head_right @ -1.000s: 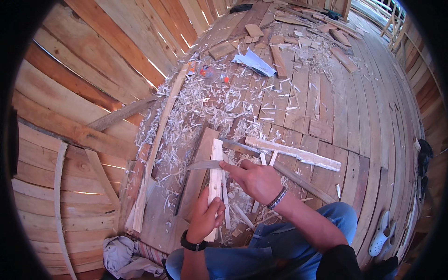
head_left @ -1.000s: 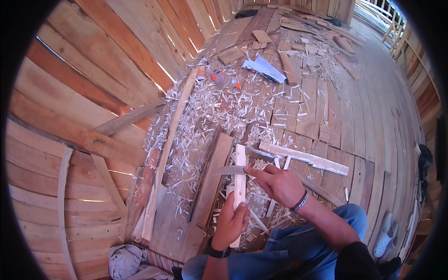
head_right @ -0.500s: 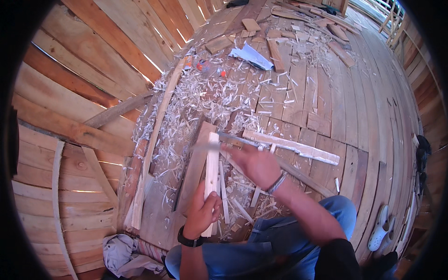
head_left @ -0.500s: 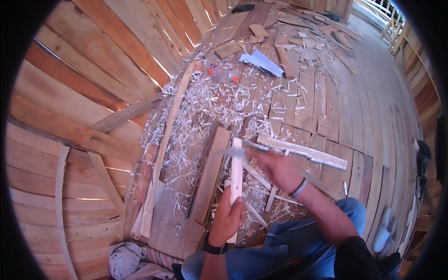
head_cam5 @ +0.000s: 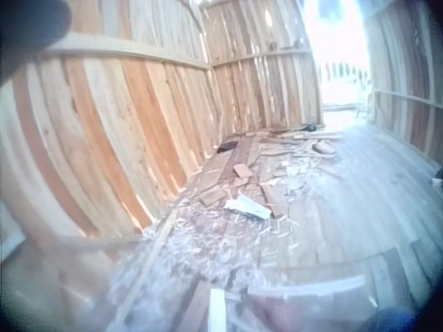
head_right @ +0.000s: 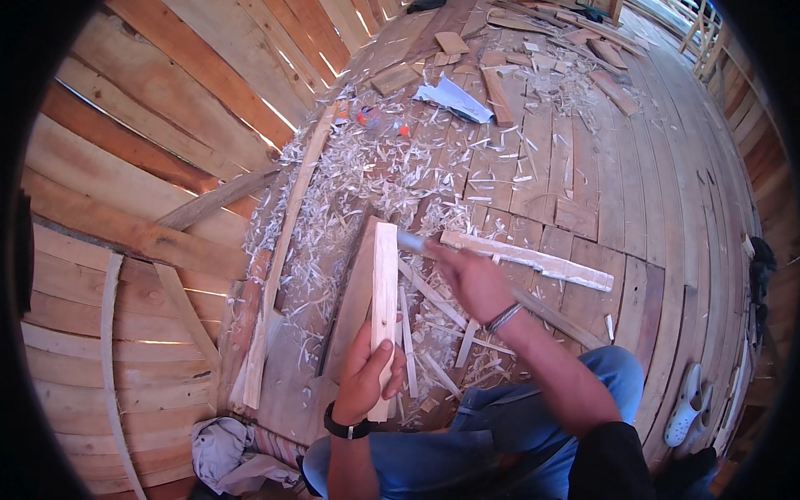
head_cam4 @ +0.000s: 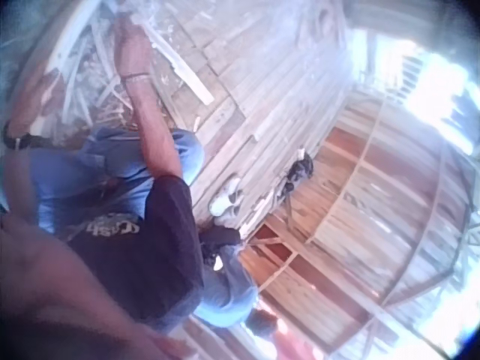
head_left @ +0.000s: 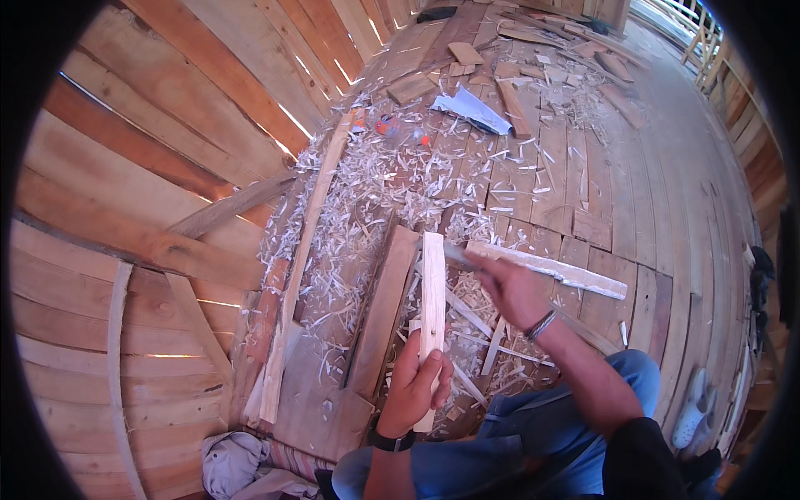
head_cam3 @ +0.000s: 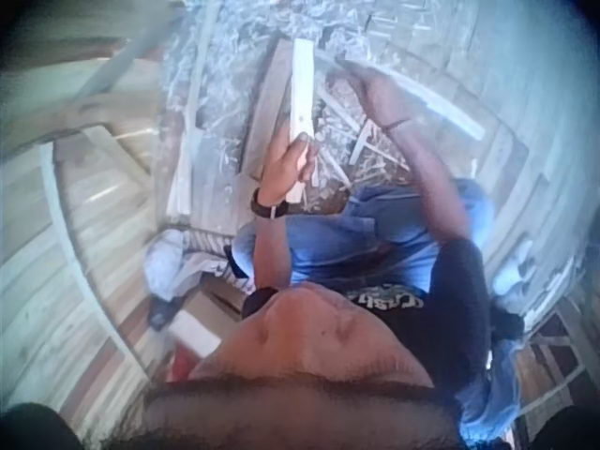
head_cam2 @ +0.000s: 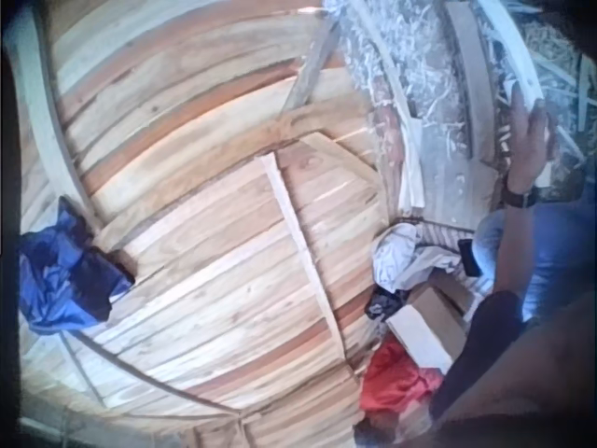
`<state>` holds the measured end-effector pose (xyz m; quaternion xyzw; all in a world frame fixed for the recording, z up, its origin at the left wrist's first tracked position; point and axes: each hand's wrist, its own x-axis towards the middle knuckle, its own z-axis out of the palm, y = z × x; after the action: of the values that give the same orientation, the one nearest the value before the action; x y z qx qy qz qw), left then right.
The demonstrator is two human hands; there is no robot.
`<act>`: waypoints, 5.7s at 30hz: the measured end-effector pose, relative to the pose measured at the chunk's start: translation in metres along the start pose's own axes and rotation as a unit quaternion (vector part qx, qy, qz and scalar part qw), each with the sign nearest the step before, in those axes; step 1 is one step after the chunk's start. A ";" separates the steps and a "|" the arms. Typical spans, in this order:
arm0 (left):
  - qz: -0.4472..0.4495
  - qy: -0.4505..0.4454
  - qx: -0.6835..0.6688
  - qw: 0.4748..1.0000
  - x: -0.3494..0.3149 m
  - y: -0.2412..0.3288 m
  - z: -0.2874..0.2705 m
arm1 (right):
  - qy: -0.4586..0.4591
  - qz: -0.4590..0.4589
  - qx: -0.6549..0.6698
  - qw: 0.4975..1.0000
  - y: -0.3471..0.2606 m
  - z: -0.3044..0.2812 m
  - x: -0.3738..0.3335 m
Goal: The person shaves a piece of wood using a curved knife while sitting on a wooden floor covered in shavings.
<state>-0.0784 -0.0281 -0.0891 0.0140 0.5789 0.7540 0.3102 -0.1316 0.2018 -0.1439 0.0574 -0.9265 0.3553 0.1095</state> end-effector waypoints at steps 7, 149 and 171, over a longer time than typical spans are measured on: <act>0.069 -0.001 0.008 0.998 -0.001 0.007 -0.015 | 0.025 0.056 0.224 0.973 -0.043 -0.031 0.004; 0.041 0.000 -0.072 0.997 -0.005 0.011 0.000 | -0.109 -0.028 0.021 0.993 -0.076 -0.027 -0.018; -0.077 0.014 -0.131 0.988 0.008 -0.001 -0.026 | -0.224 -0.013 0.051 0.973 -0.062 -0.004 -0.023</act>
<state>-0.0946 -0.0470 -0.1011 -0.0821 0.4789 0.7973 0.3580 -0.0972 0.1588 -0.1068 0.1529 -0.9073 0.3788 -0.0997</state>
